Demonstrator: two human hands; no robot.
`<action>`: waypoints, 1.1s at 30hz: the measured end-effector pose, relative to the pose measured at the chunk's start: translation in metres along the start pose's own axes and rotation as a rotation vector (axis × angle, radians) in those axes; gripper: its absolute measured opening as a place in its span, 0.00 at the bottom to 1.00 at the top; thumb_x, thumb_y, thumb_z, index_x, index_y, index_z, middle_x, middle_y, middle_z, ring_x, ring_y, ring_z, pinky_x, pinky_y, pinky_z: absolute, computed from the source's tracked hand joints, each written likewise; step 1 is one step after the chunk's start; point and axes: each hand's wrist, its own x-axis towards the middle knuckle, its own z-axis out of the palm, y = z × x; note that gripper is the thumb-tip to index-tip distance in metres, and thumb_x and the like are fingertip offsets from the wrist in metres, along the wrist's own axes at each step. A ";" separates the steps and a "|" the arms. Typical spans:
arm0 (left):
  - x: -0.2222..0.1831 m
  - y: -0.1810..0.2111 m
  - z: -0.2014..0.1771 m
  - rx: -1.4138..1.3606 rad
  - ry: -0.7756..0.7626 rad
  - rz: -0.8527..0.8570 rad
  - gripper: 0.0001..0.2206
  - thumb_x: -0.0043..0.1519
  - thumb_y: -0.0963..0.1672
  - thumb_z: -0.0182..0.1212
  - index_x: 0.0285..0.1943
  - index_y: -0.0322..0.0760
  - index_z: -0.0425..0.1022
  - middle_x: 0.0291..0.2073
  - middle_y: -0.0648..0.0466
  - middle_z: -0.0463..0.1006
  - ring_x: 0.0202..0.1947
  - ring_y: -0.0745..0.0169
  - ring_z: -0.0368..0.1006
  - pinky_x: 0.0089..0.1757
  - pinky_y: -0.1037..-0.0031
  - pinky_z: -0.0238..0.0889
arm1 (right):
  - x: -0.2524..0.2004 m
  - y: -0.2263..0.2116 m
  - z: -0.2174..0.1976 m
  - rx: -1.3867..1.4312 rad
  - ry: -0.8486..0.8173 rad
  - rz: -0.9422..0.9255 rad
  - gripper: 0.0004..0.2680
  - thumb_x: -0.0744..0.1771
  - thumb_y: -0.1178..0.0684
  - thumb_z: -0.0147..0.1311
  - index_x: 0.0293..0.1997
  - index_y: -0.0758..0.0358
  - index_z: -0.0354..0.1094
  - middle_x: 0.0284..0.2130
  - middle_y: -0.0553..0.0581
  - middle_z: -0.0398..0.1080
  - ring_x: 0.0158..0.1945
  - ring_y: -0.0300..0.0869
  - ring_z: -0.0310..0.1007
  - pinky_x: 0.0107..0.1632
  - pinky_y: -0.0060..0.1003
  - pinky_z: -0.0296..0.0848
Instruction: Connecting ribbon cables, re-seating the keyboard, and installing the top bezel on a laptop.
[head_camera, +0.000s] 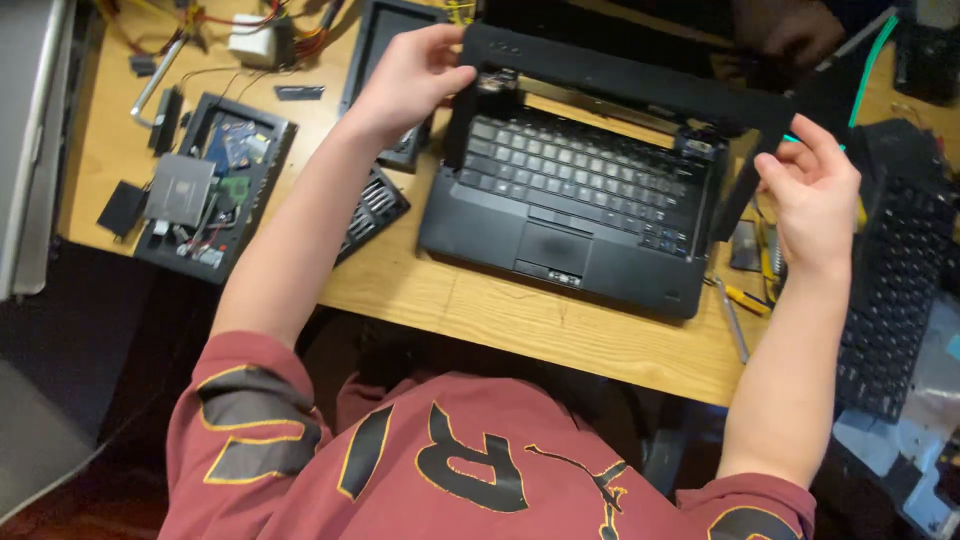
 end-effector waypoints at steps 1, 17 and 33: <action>0.010 -0.020 -0.004 0.002 -0.042 0.074 0.20 0.65 0.38 0.66 0.66 0.30 0.70 0.42 0.56 0.81 0.40 0.75 0.77 0.41 0.79 0.73 | 0.004 0.008 -0.001 0.012 -0.011 0.021 0.19 0.72 0.68 0.60 0.73 0.74 0.61 0.46 0.55 0.74 0.41 0.34 0.74 0.44 0.24 0.73; -0.012 -0.022 -0.011 0.395 -0.048 0.118 0.11 0.71 0.41 0.68 0.44 0.27 0.69 0.30 0.57 0.71 0.32 0.71 0.69 0.35 0.75 0.65 | -0.003 0.036 -0.015 -0.004 -0.104 0.098 0.18 0.72 0.72 0.56 0.71 0.76 0.56 0.46 0.56 0.71 0.44 0.36 0.75 0.49 0.27 0.75; -0.014 -0.032 -0.006 0.304 -0.049 0.026 0.12 0.71 0.41 0.67 0.39 0.30 0.68 0.26 0.60 0.71 0.28 0.74 0.68 0.31 0.77 0.62 | -0.008 0.023 -0.006 -0.054 -0.105 0.045 0.24 0.71 0.71 0.59 0.77 0.68 0.55 0.43 0.53 0.69 0.44 0.34 0.71 0.50 0.26 0.73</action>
